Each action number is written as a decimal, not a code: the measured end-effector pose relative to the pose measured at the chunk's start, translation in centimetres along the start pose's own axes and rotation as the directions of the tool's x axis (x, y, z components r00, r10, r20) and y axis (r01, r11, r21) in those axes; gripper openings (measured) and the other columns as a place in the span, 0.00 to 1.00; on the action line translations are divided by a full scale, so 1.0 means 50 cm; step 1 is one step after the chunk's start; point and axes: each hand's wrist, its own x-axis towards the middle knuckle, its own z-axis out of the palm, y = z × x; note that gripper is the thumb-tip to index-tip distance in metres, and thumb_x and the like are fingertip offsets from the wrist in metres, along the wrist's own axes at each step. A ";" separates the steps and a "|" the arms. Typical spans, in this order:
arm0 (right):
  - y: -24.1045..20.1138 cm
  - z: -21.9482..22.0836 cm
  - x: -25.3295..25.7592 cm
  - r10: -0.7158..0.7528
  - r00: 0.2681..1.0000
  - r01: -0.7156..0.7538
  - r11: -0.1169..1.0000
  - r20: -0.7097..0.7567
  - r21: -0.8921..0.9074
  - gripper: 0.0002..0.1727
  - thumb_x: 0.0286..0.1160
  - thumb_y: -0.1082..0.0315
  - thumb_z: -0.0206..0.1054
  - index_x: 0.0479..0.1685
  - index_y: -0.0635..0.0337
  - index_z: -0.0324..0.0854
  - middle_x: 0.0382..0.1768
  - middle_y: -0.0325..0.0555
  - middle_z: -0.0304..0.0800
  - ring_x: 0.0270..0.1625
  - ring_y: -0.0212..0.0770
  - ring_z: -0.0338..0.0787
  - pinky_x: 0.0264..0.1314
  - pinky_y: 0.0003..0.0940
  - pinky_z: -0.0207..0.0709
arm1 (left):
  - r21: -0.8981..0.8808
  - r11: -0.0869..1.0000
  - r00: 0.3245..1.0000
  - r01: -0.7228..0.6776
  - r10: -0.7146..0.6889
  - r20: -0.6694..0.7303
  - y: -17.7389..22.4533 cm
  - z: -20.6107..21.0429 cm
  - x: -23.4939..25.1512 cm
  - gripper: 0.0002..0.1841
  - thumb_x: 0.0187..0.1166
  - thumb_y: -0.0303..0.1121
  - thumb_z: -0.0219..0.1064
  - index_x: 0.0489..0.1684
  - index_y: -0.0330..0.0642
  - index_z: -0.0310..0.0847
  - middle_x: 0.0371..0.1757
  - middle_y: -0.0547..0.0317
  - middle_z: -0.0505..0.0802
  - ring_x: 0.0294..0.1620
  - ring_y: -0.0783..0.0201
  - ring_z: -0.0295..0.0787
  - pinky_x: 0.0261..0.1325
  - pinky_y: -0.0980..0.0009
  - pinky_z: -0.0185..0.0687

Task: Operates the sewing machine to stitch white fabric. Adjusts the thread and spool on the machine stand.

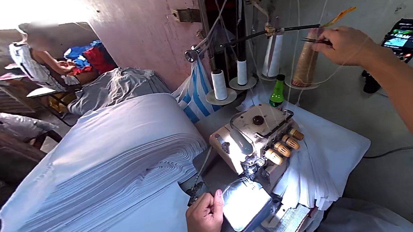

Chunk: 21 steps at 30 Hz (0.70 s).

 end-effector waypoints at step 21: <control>-0.069 0.069 -0.075 0.097 0.989 -0.060 0.954 0.113 -0.295 0.18 0.87 0.63 0.62 0.55 0.75 0.82 0.47 0.75 0.87 0.54 0.77 0.87 0.46 0.73 0.76 | 0.008 1.000 1.000 0.012 -0.012 0.002 0.004 0.001 0.001 0.25 0.79 0.40 0.61 0.05 0.47 0.61 0.11 0.70 0.66 0.13 0.81 0.60 0.18 0.84 0.53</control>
